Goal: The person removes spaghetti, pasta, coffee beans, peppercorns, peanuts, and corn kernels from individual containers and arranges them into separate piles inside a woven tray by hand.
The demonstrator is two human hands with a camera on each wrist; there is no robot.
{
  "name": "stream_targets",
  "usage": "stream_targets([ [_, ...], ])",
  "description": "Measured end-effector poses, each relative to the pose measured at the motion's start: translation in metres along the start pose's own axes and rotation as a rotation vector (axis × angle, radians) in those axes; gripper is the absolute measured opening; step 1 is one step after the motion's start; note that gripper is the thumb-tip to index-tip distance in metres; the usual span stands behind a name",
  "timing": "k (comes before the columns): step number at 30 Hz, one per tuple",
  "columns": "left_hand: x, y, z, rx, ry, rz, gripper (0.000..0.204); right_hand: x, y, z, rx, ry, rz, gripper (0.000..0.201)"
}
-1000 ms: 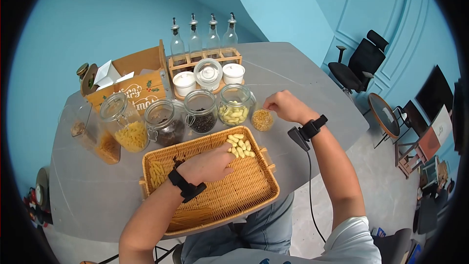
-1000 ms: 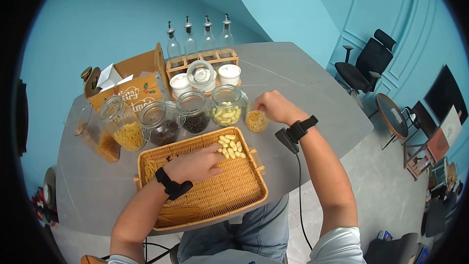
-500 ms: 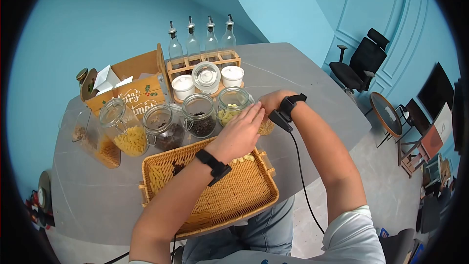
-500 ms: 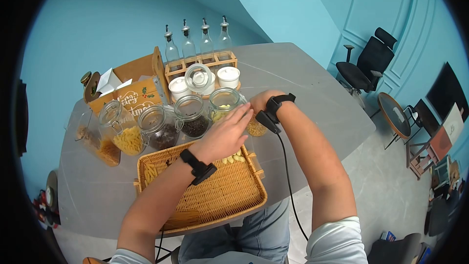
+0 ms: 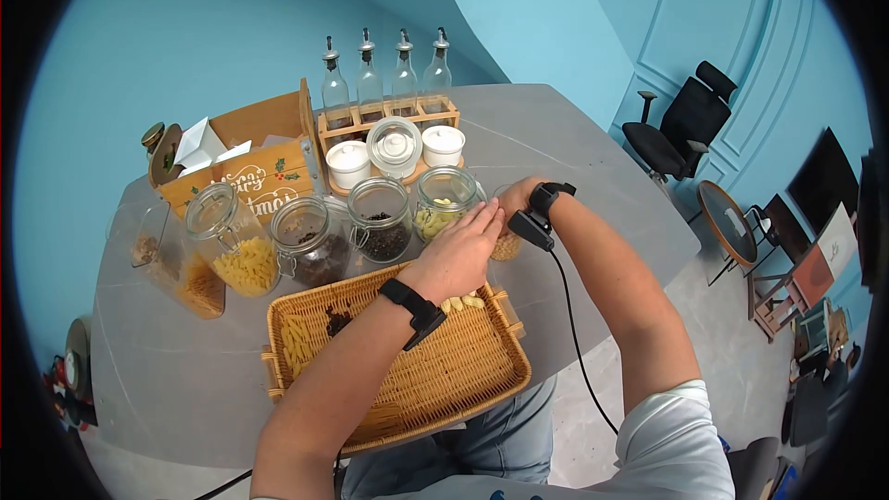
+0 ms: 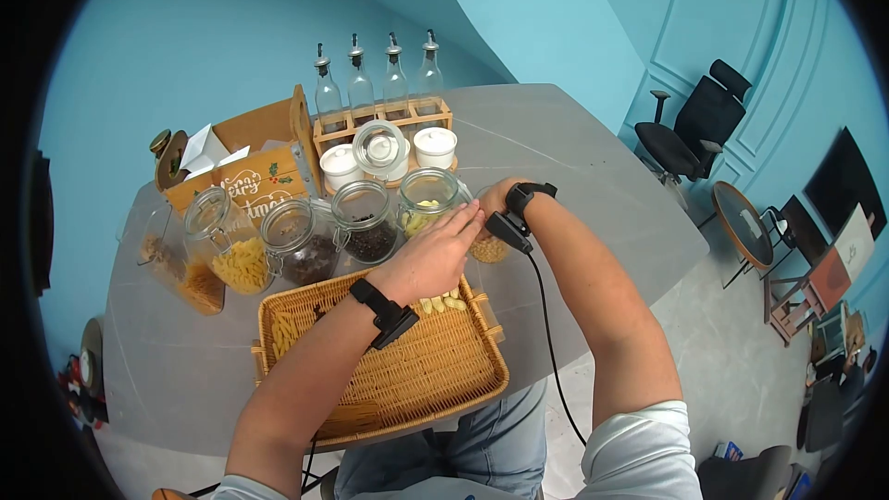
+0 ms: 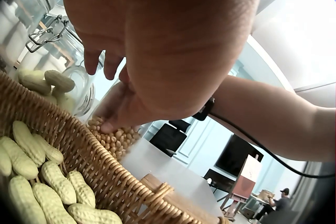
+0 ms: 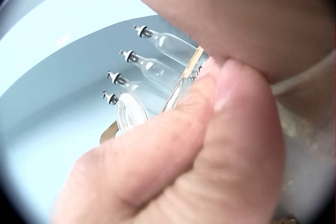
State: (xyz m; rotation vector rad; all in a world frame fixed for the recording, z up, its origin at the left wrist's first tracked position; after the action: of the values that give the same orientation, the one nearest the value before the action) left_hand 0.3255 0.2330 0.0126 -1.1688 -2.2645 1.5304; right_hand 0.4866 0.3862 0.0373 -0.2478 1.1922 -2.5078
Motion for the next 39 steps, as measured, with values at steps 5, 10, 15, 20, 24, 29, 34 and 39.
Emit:
stream_targets([
  [5,0.001,-0.003,-0.002,0.027,0.002,0.008,0.067,0.002,0.004,0.006,-0.116,0.02,0.022,0.045],
  [10,0.001,-0.007,-0.003,0.057,-0.012,0.021,0.069,0.005,0.001,0.016,-0.107,0.012,0.017,0.043],
  [15,0.0,-0.008,-0.003,0.073,-0.021,0.029,0.072,0.02,-0.009,0.045,-0.146,0.047,0.067,0.039],
  [20,0.002,-0.003,-0.002,0.09,-0.027,0.015,0.075,0.018,-0.008,0.043,-0.19,0.038,0.089,0.028],
  [24,0.004,-0.004,0.0,0.104,-0.031,0.041,0.076,0.008,-0.007,0.024,-0.269,-0.036,0.157,0.027],
  [29,-0.002,-0.026,0.003,0.099,-0.046,0.132,0.072,0.005,-0.028,0.05,-0.306,-0.073,0.122,0.029],
  [34,0.0,-0.067,0.038,-0.048,-0.104,0.279,0.041,0.009,-0.032,0.099,-0.127,-0.217,-0.166,0.025],
  [39,-0.01,-0.094,0.081,0.106,-0.248,0.396,0.022,0.073,0.058,0.135,0.121,-0.871,-0.322,0.023],
])
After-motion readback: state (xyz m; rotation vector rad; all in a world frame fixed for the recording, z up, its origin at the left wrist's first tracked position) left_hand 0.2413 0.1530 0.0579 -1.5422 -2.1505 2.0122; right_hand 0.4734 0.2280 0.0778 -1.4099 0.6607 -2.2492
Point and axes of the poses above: each hand's wrist, its own z-axis away from the middle knuckle, its own y-axis out of the palm, x = y × z, the point moved 1 cm from there along -z, towards the middle knuckle, and after that the axes turned 5 degrees about -x, right-handed, at the moved point
